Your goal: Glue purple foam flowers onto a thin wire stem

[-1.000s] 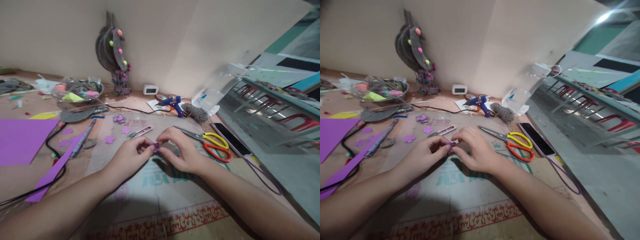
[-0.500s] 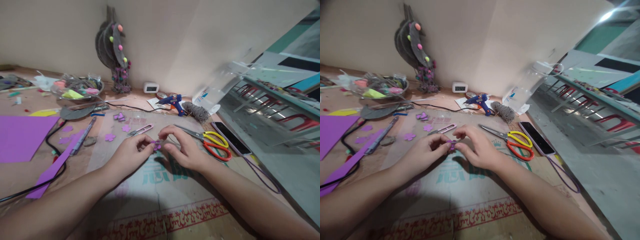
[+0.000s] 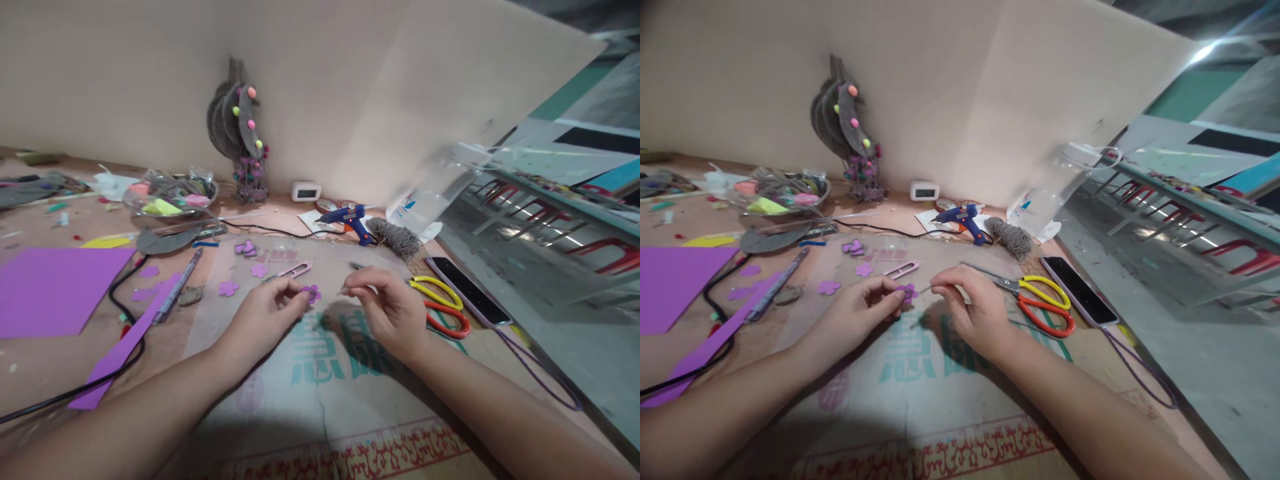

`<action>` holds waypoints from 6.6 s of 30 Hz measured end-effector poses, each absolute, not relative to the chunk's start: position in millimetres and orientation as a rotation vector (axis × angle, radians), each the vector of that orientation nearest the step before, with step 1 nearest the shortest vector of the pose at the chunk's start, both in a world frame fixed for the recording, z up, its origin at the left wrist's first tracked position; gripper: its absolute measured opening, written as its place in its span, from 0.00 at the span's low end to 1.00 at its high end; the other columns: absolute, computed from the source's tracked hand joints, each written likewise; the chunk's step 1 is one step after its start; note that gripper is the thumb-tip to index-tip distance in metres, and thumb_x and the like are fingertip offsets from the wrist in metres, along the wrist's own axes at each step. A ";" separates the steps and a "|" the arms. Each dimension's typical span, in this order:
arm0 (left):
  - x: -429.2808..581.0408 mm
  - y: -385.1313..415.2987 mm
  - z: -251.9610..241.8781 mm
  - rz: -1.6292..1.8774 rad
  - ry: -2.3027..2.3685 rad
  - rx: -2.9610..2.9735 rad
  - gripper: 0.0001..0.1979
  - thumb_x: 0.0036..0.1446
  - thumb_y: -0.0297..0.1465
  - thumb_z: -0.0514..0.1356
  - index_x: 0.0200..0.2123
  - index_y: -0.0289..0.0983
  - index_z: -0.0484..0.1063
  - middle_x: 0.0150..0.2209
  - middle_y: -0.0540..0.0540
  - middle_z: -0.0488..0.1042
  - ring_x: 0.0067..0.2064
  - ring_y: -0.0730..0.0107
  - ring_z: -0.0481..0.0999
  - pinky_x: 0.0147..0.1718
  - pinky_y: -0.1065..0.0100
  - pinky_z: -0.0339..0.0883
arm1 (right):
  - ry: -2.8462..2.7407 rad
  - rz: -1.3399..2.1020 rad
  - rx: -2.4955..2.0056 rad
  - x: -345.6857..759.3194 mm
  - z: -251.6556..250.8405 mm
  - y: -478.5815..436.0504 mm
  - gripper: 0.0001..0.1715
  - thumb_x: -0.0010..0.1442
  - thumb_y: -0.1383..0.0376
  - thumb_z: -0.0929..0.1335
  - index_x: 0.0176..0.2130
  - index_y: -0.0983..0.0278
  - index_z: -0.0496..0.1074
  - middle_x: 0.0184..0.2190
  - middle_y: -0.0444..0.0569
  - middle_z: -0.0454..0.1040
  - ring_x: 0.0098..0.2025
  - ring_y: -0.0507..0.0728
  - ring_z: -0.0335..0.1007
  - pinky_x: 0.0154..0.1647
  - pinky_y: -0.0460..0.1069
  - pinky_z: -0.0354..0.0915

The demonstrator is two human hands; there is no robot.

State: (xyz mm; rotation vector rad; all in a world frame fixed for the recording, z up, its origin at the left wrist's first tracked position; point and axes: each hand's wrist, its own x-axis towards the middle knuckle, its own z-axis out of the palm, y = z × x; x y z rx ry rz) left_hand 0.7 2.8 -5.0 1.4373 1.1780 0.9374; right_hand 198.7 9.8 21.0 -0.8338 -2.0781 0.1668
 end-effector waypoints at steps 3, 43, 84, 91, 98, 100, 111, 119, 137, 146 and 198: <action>1.0 5.7 -7.0 0.948 1.141 1.347 0.12 0.56 0.39 0.57 0.32 0.35 0.72 0.26 0.48 0.73 0.29 0.71 0.72 0.30 0.69 0.63 | -2.067 0.204 -0.935 194.2 19.4 8.2 0.05 0.61 0.72 0.64 0.36 0.62 0.67 0.29 0.45 0.73 0.31 0.51 0.69 0.35 0.46 0.65; -2.0 5.6 -4.3 0.919 1.103 1.556 0.17 0.59 0.41 0.53 0.26 0.35 0.72 0.23 0.50 0.70 0.29 0.70 0.68 0.28 0.71 0.61 | -1.745 0.983 -1.234 167.8 10.6 7.5 0.07 0.57 0.62 0.66 0.30 0.64 0.68 0.21 0.42 0.69 0.22 0.49 0.62 0.23 0.44 0.59; 3.3 2.1 -6.0 1.050 1.098 1.319 0.15 0.52 0.31 0.60 0.44 0.35 0.68 0.37 0.46 0.74 0.35 0.70 0.73 0.34 0.69 0.66 | -1.549 1.304 -1.155 171.6 5.6 14.7 0.11 0.56 0.58 0.68 0.32 0.64 0.67 0.23 0.39 0.66 0.23 0.48 0.58 0.24 0.44 0.55; -1.5 5.8 -8.8 1.082 1.153 1.309 0.11 0.53 0.38 0.61 0.33 0.36 0.74 0.31 0.48 0.76 0.33 0.70 0.73 0.34 0.70 0.65 | -1.685 1.238 -1.167 170.2 6.1 13.3 0.08 0.58 0.60 0.66 0.35 0.64 0.68 0.25 0.41 0.68 0.25 0.48 0.63 0.26 0.44 0.60; -2.1 9.6 -9.3 1.159 1.171 1.137 0.12 0.54 0.39 0.61 0.32 0.34 0.69 0.27 0.49 0.75 0.31 0.72 0.75 0.32 0.71 0.66 | -2.163 0.792 -1.235 180.8 10.3 14.3 0.06 0.59 0.66 0.66 0.35 0.64 0.74 0.31 0.47 0.77 0.33 0.53 0.73 0.38 0.48 0.66; -1.3 9.7 -8.5 1.114 1.193 1.120 0.12 0.52 0.38 0.62 0.32 0.34 0.69 0.27 0.48 0.76 0.31 0.71 0.76 0.32 0.71 0.67 | -2.228 0.684 -1.170 183.4 16.0 13.2 0.07 0.60 0.67 0.66 0.32 0.63 0.75 0.31 0.47 0.78 0.34 0.52 0.74 0.38 0.47 0.67; 0.3 5.2 -4.8 0.995 1.197 1.328 0.10 0.54 0.34 0.60 0.39 0.37 0.74 0.35 0.46 0.79 0.37 0.67 0.78 0.37 0.68 0.68 | -2.264 0.500 -1.142 195.3 39.8 16.2 0.06 0.59 0.70 0.67 0.34 0.61 0.75 0.29 0.44 0.78 0.31 0.51 0.74 0.34 0.46 0.67; 1.3 2.6 -0.9 0.969 1.188 1.424 0.08 0.56 0.34 0.57 0.34 0.37 0.72 0.31 0.49 0.77 0.33 0.69 0.76 0.33 0.69 0.67 | -2.358 0.239 -0.965 192.9 30.9 15.9 0.08 0.62 0.69 0.64 0.36 0.65 0.73 0.29 0.49 0.72 0.33 0.53 0.66 0.34 0.48 0.63; 3.6 0.8 5.9 0.974 1.198 1.453 0.05 0.54 0.31 0.59 0.31 0.38 0.75 0.31 0.48 0.79 0.33 0.68 0.77 0.33 0.70 0.69 | -2.522 -0.114 -0.876 197.0 22.8 16.6 0.12 0.63 0.69 0.62 0.42 0.67 0.73 0.29 0.50 0.68 0.32 0.55 0.59 0.32 0.48 0.59; 3.2 1.5 2.3 0.979 1.184 1.464 0.05 0.52 0.31 0.60 0.32 0.39 0.77 0.33 0.48 0.80 0.36 0.67 0.77 0.37 0.68 0.69 | -2.534 -0.074 -0.906 195.4 24.7 15.6 0.12 0.64 0.68 0.62 0.41 0.66 0.74 0.28 0.50 0.68 0.32 0.54 0.60 0.31 0.48 0.59; 0.8 6.5 -10.3 1.021 1.126 1.229 0.09 0.54 0.37 0.59 0.32 0.36 0.72 0.28 0.48 0.76 0.32 0.67 0.76 0.33 0.69 0.67 | -1.656 0.888 -1.216 193.7 31.7 20.7 0.10 0.56 0.61 0.69 0.29 0.64 0.66 0.34 0.49 0.75 0.31 0.52 0.68 0.31 0.48 0.63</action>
